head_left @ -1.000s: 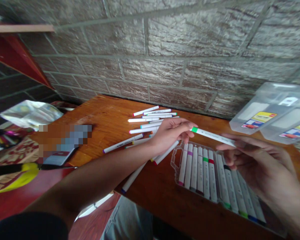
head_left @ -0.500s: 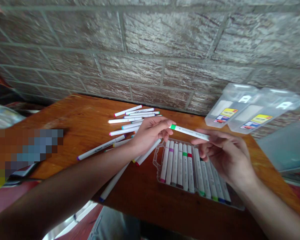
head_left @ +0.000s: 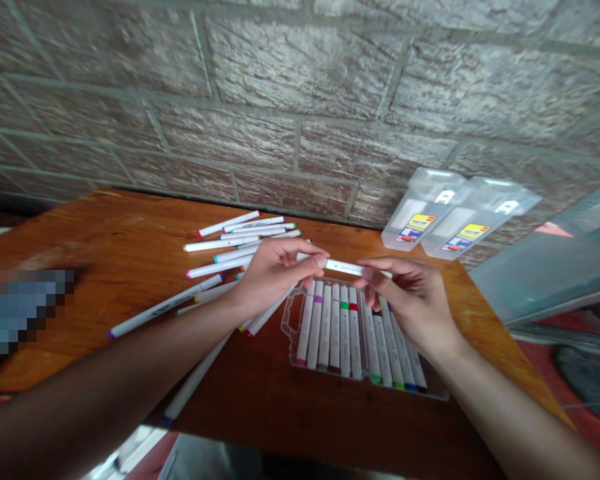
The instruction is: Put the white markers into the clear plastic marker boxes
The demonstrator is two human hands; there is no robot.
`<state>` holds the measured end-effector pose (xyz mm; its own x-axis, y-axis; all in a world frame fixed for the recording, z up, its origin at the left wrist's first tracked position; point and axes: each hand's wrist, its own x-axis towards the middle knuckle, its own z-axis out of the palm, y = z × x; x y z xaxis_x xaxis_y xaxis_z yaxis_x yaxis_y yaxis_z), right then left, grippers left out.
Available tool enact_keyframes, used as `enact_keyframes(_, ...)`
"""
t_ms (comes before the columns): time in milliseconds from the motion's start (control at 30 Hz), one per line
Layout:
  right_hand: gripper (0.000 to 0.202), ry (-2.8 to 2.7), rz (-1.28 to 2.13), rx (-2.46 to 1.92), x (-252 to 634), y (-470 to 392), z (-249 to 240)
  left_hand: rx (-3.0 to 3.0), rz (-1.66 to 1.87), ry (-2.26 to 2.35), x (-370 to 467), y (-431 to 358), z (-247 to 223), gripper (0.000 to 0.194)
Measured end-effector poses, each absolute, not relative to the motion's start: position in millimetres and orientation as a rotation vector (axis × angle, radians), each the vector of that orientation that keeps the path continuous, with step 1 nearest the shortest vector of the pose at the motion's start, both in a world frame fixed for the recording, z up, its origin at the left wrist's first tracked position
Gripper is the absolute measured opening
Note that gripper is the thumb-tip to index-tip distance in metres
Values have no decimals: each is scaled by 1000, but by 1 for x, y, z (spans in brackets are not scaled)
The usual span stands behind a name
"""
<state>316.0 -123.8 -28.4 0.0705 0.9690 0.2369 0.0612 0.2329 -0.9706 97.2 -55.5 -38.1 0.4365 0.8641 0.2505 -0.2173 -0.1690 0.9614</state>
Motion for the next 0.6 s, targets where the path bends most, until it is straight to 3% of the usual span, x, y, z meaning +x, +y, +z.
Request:
enact_keyframes(333, 22, -1717, 440, -1316, 317, -129, -34, 1594, 897, 547, 97, -68, -39, 22)
enact_keyframes(600, 32, -1783, 399, -1348, 316, -129, -31, 1715, 845, 533, 98, -68, -43, 26)
